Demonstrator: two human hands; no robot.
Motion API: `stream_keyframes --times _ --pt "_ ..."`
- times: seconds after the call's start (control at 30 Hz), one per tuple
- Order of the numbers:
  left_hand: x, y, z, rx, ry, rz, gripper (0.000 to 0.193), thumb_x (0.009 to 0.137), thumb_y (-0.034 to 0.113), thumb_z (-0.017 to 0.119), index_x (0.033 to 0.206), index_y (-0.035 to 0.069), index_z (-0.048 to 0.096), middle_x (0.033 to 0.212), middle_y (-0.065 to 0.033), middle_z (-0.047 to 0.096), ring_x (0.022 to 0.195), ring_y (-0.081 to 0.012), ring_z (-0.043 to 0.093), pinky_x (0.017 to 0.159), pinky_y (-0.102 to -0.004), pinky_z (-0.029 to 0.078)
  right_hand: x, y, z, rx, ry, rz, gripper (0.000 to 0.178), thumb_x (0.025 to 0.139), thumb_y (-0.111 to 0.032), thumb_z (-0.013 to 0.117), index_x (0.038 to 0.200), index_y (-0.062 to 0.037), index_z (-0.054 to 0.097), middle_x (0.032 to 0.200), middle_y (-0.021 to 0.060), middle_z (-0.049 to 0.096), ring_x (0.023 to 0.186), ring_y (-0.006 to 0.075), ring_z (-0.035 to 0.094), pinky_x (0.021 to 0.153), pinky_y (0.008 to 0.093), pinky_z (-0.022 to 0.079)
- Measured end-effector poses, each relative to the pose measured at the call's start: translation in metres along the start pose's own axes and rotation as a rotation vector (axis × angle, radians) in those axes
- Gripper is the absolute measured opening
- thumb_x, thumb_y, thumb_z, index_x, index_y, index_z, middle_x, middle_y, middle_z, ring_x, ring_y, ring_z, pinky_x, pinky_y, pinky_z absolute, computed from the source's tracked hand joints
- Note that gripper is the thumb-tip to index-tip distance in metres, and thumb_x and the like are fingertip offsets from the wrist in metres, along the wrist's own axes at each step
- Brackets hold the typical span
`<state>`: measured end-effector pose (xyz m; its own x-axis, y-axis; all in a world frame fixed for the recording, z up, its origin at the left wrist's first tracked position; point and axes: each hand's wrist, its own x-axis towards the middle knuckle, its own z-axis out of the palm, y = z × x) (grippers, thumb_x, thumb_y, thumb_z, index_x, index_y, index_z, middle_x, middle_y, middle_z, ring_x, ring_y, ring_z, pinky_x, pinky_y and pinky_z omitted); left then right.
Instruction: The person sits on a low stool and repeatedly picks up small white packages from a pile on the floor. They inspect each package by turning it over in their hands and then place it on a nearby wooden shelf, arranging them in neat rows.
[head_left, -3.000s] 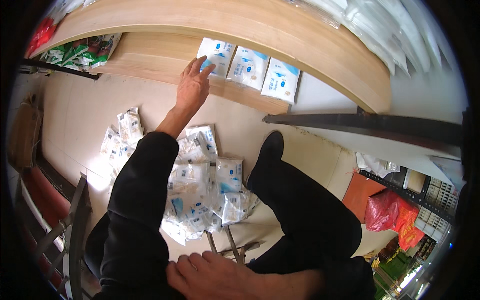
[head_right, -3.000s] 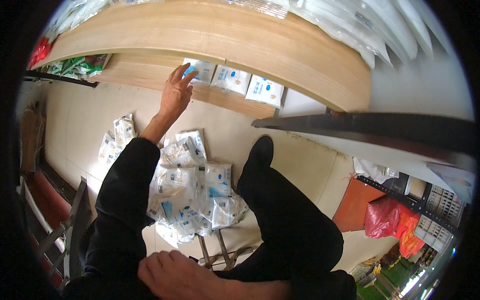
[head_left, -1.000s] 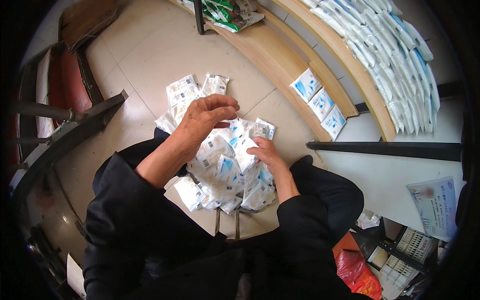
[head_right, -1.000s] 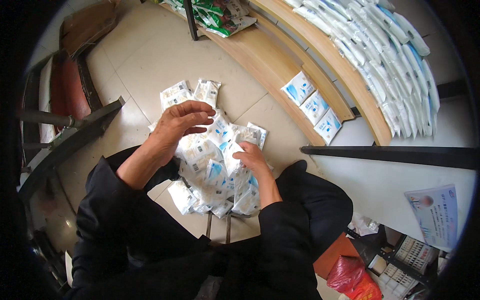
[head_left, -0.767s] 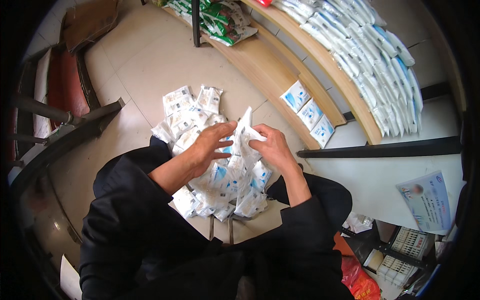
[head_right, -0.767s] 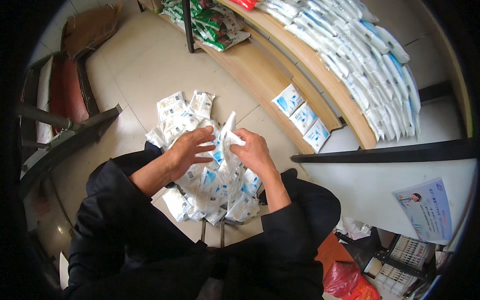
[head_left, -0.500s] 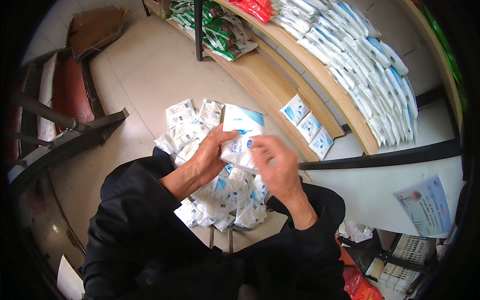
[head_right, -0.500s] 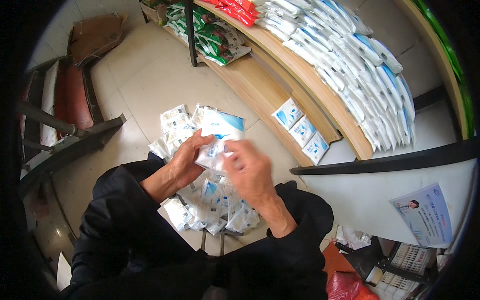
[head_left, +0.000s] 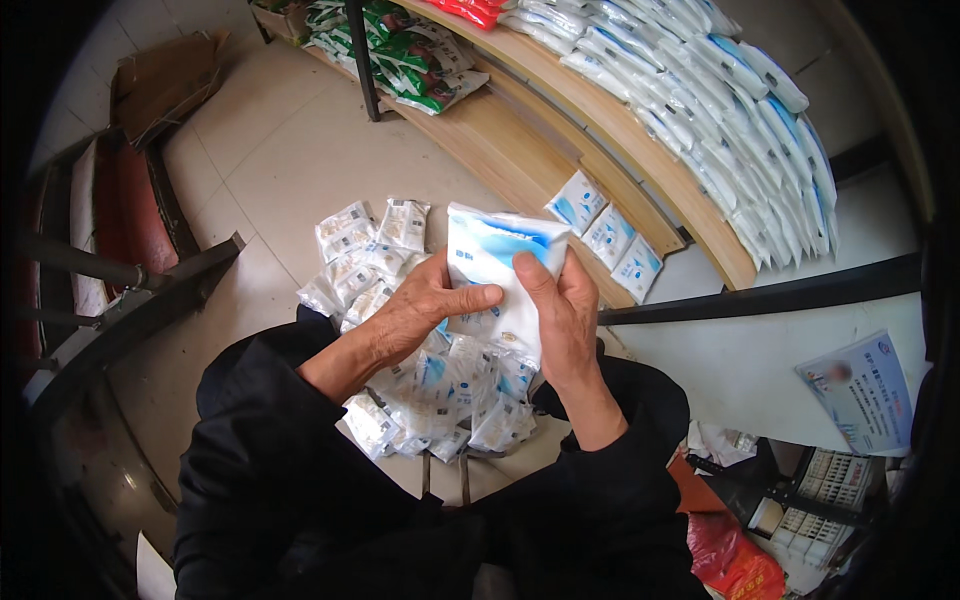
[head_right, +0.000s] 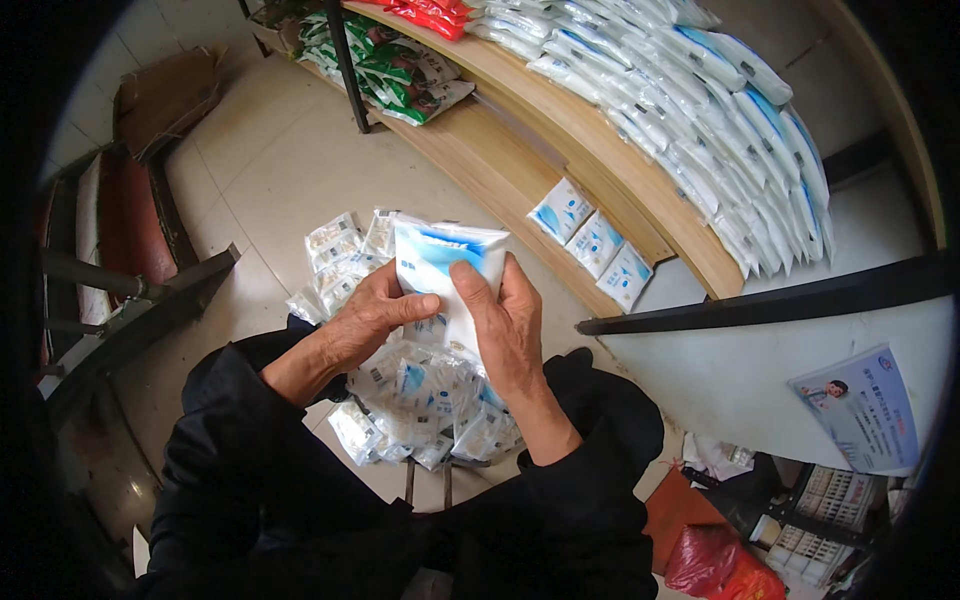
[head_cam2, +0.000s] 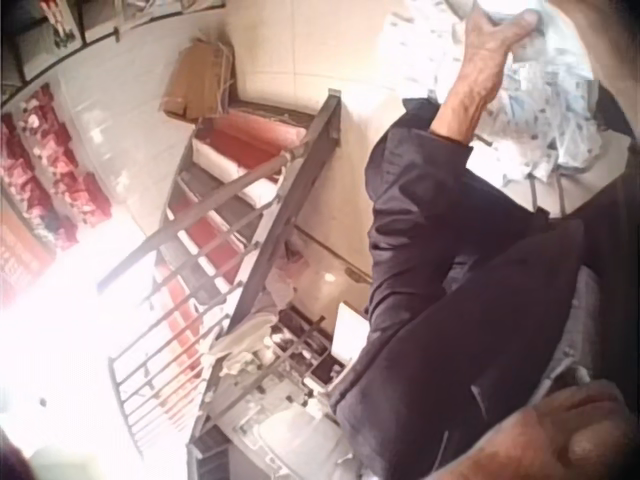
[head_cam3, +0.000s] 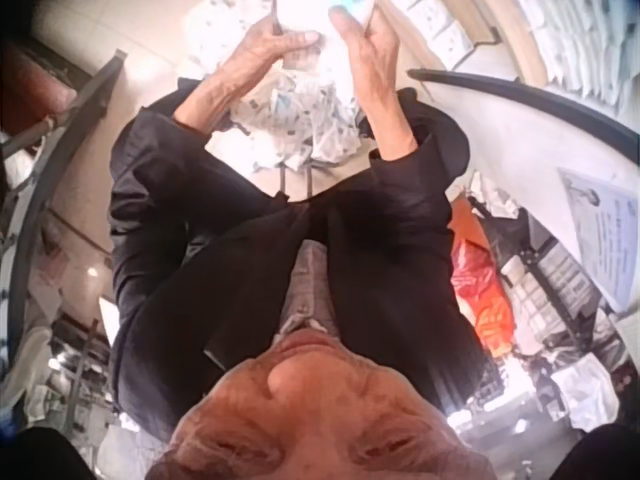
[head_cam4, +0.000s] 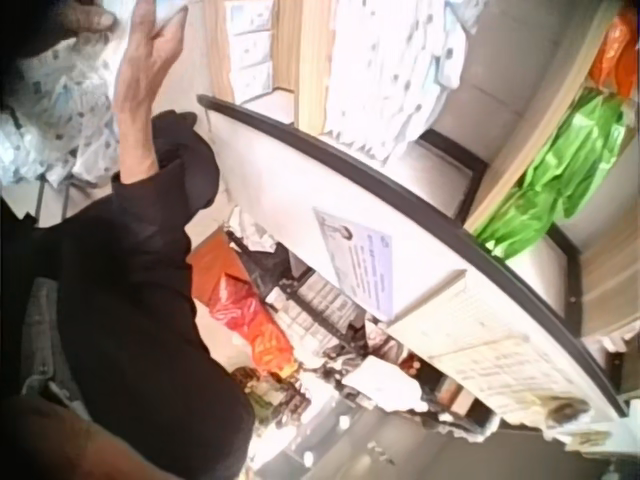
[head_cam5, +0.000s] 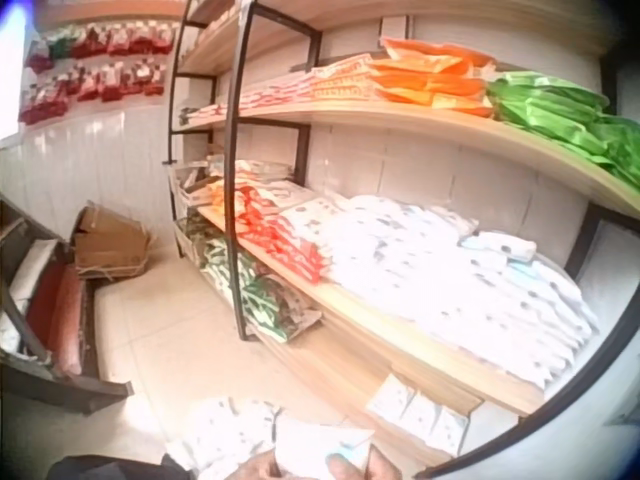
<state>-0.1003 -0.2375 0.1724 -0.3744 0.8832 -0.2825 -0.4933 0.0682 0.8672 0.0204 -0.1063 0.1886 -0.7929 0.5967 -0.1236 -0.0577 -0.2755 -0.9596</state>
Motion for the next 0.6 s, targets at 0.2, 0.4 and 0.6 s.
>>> stream_keyframes --times 0.2,0.4,0.6 --pt "0.002 -0.009 -0.004 -0.206 0.019 -0.096 0.053 0.09 0.03 0.08 0.13 0.001 0.061 0.117 -0.0109 0.072 0.109 -0.0206 0.069 0.098 -0.0362 0.055 0.004 -0.004 0.0 0.259 0.056 0.192 0.032 0.1 -0.027 0.068 0.119 -0.0018 0.063 0.106 0.0058 0.069 0.092 0.0124 0.065 0.079 0.0277 0.054" --pt "-0.005 -0.007 -0.001 -0.316 -0.043 -0.109 0.054 0.093 0.03 0.076 0.134 0.0 0.059 0.119 -0.0138 0.071 0.107 -0.0227 0.07 0.095 -0.0359 0.058 0.0 -0.002 0.004 0.234 0.019 0.079 0.028 0.1 -0.025 0.067 0.117 -0.0022 0.063 0.106 0.0066 0.069 0.095 0.0137 0.066 0.081 0.029 0.055" --pt "-0.005 -0.005 -0.002 -0.118 -0.005 -0.191 0.063 0.093 0.032 0.075 0.142 0.0 0.051 0.13 -0.0162 0.065 0.116 -0.027 0.067 0.101 -0.0416 0.055 0.003 -0.003 0.005 0.226 0.054 0.057 0.028 0.099 -0.025 0.069 0.114 -0.0024 0.062 0.107 0.0074 0.069 0.095 0.0143 0.066 0.082 0.0292 0.055"
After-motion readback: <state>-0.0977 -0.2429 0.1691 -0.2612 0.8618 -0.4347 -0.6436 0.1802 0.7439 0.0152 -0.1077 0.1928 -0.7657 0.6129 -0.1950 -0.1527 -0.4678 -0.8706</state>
